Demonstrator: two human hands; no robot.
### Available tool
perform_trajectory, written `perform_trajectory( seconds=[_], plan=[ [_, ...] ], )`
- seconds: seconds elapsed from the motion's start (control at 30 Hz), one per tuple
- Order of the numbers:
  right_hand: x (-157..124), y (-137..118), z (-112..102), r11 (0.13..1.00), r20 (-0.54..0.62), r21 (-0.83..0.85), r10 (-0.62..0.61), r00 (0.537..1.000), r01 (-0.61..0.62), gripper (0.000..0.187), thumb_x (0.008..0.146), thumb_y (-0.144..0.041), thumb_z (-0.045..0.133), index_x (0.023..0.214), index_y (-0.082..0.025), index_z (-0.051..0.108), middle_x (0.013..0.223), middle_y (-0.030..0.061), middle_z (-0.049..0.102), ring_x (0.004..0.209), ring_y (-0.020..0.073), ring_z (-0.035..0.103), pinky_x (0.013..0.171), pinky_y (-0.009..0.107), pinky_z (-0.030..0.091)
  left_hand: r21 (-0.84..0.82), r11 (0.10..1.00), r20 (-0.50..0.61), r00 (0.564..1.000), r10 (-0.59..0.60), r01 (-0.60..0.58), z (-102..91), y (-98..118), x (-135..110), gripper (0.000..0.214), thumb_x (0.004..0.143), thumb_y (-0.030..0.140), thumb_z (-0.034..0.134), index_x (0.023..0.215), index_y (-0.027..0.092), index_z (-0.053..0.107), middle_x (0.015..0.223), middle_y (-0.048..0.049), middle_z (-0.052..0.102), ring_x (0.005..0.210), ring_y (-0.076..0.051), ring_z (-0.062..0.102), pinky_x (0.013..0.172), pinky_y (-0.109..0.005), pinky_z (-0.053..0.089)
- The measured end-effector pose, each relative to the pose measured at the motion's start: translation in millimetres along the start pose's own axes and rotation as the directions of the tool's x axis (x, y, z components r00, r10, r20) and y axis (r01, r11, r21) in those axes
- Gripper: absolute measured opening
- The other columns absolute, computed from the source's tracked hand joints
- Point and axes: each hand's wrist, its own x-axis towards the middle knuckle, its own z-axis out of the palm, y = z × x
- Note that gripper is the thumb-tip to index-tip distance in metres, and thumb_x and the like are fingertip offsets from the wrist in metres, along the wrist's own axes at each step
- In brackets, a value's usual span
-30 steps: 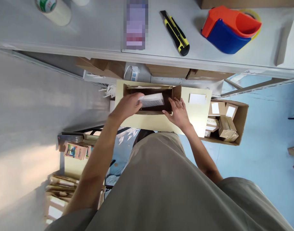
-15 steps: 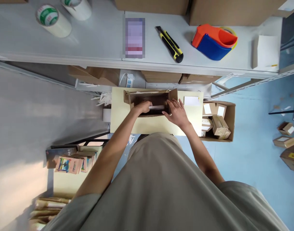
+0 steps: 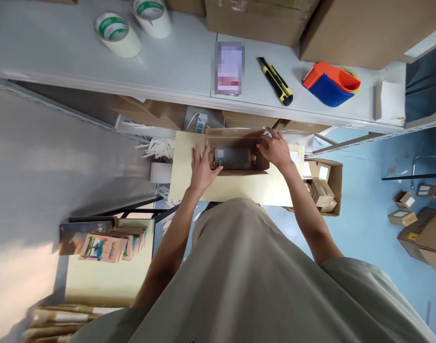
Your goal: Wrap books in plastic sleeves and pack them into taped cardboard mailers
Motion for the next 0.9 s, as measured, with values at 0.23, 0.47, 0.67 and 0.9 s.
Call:
perform_trajectory(
  seconds=[0.23, 0.47, 0.67, 0.9],
  plan=[
    [9, -9, 13, 0.968, 0.006, 0.246, 0.040, 0.999, -0.041, 0.078, 0.109, -0.062, 0.061, 0.172, -0.019, 0.046, 0.162, 0.0222, 0.067, 0.123, 0.0402, 0.079, 0.115, 0.060, 0.061, -0.233, 0.966, 0.301, 0.935, 0.185, -0.116, 1.7, -12, 3, 0.090, 0.097, 0.059, 0.083, 0.171, 0.018, 0.053, 0.186, -0.0208, 0.039, 0.176, -0.039, 0.033, 0.144, -0.053, 0.031],
    [-5, 0, 24, 0.927, 0.090, 0.351, 0.105, 0.990, -0.131, 0.073, 0.107, -0.085, 0.047, 0.144, -0.023, 0.064, 0.144, 0.0165, 0.078, 0.095, 0.0316, 0.084, 0.100, 0.052, 0.067, -0.205, 0.979, 0.233, 0.971, 0.049, -0.001, 2.7, -24, 4, 0.099, 0.081, 0.063, 0.098, 0.162, 0.019, 0.062, 0.160, -0.0220, 0.068, 0.153, -0.045, 0.060, 0.132, -0.055, 0.048],
    [-2, 4, 37, 0.909, 0.078, 0.382, 0.145, 0.986, -0.164, 0.058, 0.117, -0.068, 0.041, 0.130, -0.022, 0.073, 0.142, 0.0150, 0.080, 0.106, 0.0272, 0.082, 0.096, 0.043, 0.068, -0.179, 0.984, 0.089, 0.996, 0.020, -0.004, 9.2, -23, 11, 0.061, 0.090, 0.049, 0.094, 0.140, 0.022, 0.072, 0.139, -0.0184, 0.078, 0.144, -0.042, 0.064, 0.128, -0.054, 0.050],
    [-27, 10, 43, 0.979, -0.002, 0.132, 0.155, 0.988, -0.154, 0.030, 0.109, -0.037, 0.065, 0.124, -0.020, 0.085, 0.153, 0.0192, 0.074, 0.140, 0.0361, 0.070, 0.123, 0.057, 0.058, -0.181, 0.973, -0.086, 0.983, -0.163, 0.145, 24.9, -33, 27, 0.071, 0.094, 0.034, 0.088, 0.157, 0.017, 0.060, 0.155, -0.0218, 0.065, 0.131, -0.035, 0.071, 0.119, -0.047, 0.055]
  ],
)
